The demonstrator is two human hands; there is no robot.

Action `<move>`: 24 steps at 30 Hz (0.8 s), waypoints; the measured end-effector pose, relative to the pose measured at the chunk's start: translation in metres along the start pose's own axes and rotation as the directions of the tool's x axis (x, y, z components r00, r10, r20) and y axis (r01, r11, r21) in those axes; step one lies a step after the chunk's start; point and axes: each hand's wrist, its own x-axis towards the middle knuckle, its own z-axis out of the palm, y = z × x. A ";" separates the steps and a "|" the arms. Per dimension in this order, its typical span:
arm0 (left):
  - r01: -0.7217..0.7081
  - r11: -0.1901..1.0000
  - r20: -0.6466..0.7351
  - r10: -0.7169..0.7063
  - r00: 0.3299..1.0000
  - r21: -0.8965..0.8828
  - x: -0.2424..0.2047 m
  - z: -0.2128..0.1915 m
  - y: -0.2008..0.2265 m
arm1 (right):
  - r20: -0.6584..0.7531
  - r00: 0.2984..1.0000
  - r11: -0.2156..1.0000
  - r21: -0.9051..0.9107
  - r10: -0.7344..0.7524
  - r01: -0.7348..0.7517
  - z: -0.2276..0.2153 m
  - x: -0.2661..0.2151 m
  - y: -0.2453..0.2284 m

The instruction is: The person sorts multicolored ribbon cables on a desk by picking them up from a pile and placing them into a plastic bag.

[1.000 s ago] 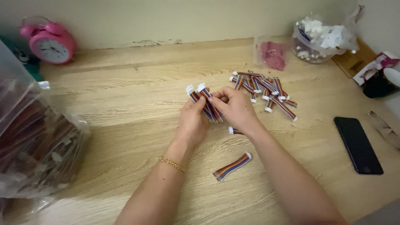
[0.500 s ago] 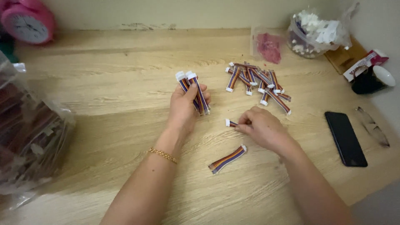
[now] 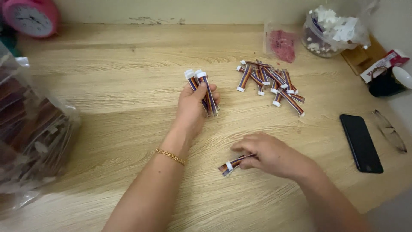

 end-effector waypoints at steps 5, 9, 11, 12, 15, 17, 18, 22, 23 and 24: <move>0.021 0.999 0.016 -0.022 1.000 0.049 -0.007 0.004 0.007 | -0.069 0.981 0.970 -0.178 -0.181 0.166 0.018 0.005 0.027; 0.008 0.999 0.018 -0.009 1.000 0.047 -0.007 0.005 0.006 | -0.155 0.955 0.954 -0.204 -0.253 0.220 0.006 0.010 0.019; 0.008 0.999 0.025 -0.009 1.000 0.044 -0.012 0.008 0.010 | -0.327 0.933 0.982 0.065 -0.149 0.180 -0.003 0.016 0.018; 0.006 0.999 0.030 -0.008 1.000 0.047 -0.011 0.008 0.010 | -0.333 0.931 0.981 0.064 -0.149 0.180 -0.006 0.026 0.013; 0.017 0.996 0.022 -0.019 1.000 0.091 -0.014 0.012 0.012 | -0.475 0.879 0.821 0.519 0.047 0.237 -0.012 0.058 0.007; -0.005 0.996 -0.018 0.007 1.000 0.085 -0.022 0.017 0.016 | -0.525 0.845 0.738 0.610 0.104 0.289 -0.011 0.087 0.016; -0.013 0.996 -0.015 0.014 1.000 0.087 -0.018 0.014 0.013 | -0.530 0.842 0.738 0.607 0.098 0.296 -0.008 0.101 0.022; -0.022 0.995 -0.045 0.026 0.999 0.100 -0.007 0.008 0.005 | -0.504 0.840 0.630 0.722 0.198 0.285 0.000 0.134 0.031; -0.033 0.995 -0.050 0.038 0.998 0.099 -0.006 0.008 0.003 | -0.497 0.839 0.630 0.729 0.219 0.268 0.002 0.135 0.031; -0.035 0.994 -0.051 0.041 0.998 0.101 -0.007 0.008 0.004 | -0.498 0.840 0.629 0.729 0.217 0.270 0.003 0.134 0.030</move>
